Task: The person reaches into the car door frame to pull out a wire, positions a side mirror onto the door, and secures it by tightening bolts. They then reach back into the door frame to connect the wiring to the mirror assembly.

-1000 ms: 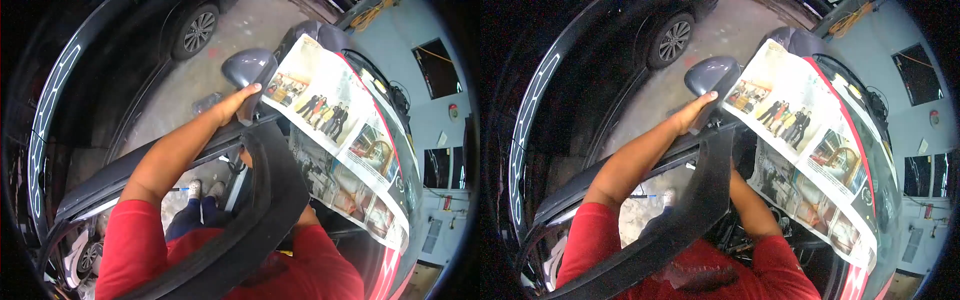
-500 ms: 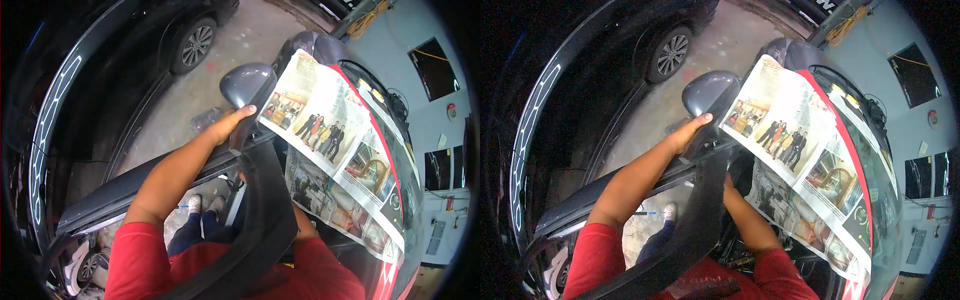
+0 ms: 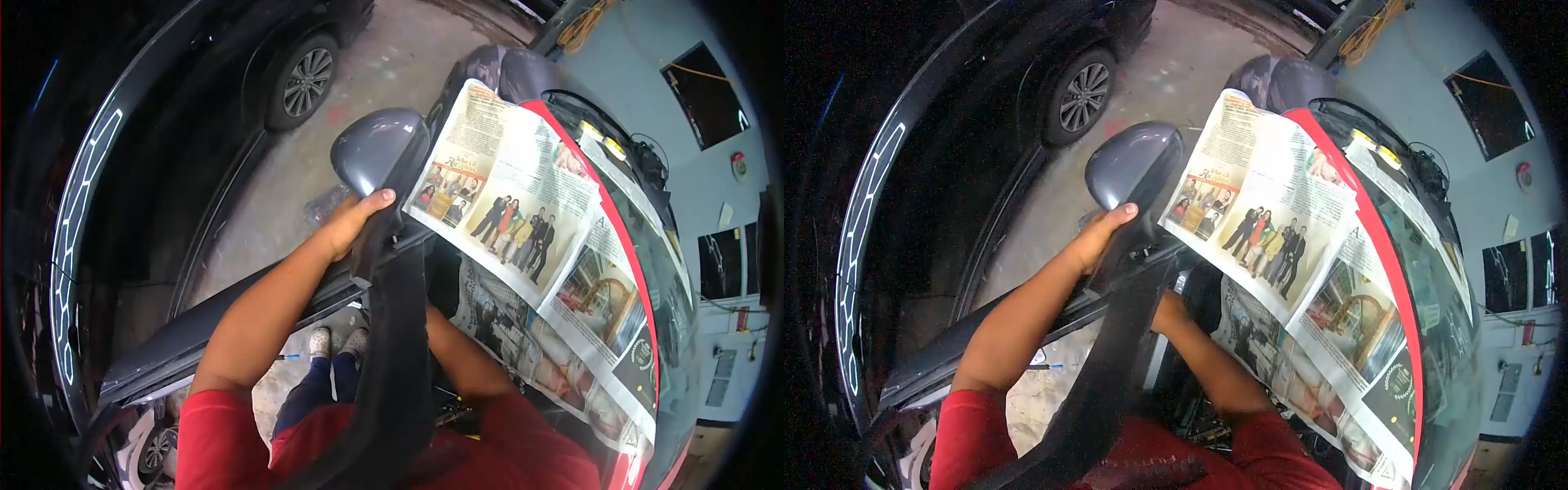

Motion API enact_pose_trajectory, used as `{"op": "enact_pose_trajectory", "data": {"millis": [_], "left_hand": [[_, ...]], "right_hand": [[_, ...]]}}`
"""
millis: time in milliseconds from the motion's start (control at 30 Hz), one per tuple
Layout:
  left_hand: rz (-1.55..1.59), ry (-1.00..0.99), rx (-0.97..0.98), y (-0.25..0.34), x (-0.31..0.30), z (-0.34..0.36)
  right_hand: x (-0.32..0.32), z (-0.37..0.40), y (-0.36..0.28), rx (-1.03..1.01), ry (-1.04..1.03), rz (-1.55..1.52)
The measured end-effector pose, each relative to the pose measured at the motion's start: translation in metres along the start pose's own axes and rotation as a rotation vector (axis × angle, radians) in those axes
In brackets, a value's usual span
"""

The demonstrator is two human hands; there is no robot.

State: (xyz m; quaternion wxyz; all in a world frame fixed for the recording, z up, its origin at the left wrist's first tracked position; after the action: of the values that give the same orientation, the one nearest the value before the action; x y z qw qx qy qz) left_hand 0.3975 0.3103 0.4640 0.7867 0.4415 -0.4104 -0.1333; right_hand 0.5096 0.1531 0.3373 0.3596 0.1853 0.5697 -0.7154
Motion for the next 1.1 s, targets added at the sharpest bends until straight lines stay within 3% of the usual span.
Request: {"op": "enact_pose_trajectory", "data": {"millis": [100,200,267,300,567,700,767,867,1000,1100], "left_hand": [[-0.031,0.031,-0.061,0.005,0.0,0.003],[-0.084,-0.007,-0.052,-0.005,-0.015,-0.004],[-0.081,-0.005,-0.061,-0.004,-0.018,-0.004],[-0.078,-0.007,-0.067,-0.002,-0.018,-0.003],[-0.061,-0.017,-0.112,0.006,-0.015,0.002],[-0.081,-0.016,-0.126,0.015,-0.01,0.007],[-0.088,-0.036,-0.159,0.018,-0.01,0.008],[-0.101,-0.053,-0.183,0.017,-0.01,0.011],[-0.156,-0.056,-0.149,0.019,-0.005,0.01],[-0.12,0.003,-0.162,0.02,0.004,0.008]], "right_hand": [[-0.001,0.0,-0.001,-0.047,0.011,0.128],[-0.005,-0.002,-0.002,0.05,-0.105,0.097],[0.003,-0.006,0.003,-0.166,-0.026,0.178],[0.0,-0.005,0.0,-0.168,-0.027,0.176],[-0.008,-0.003,-0.005,0.009,-0.104,0.088],[0.005,-0.003,0.007,-0.105,-0.01,0.063],[0.019,-0.004,0.022,0.049,-0.153,0.224],[0.038,-0.009,0.037,-0.028,-0.125,0.29],[0.009,-0.006,0.001,0.052,-0.095,0.129],[0.004,-0.007,-0.004,-0.05,-0.007,0.045]]}}
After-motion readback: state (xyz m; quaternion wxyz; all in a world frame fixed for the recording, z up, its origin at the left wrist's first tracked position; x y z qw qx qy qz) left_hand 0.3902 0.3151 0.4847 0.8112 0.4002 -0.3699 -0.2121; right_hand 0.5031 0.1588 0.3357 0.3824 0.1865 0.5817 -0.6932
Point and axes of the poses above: each hand's wrist, its own z-axis away from the middle knuckle, its own x-axis out of the palm, y = z × x, the point moved 5 cm from there along -z, towards the middle knuckle, and after that the axes turned 8 degrees about -y, right-handed, at the moved point
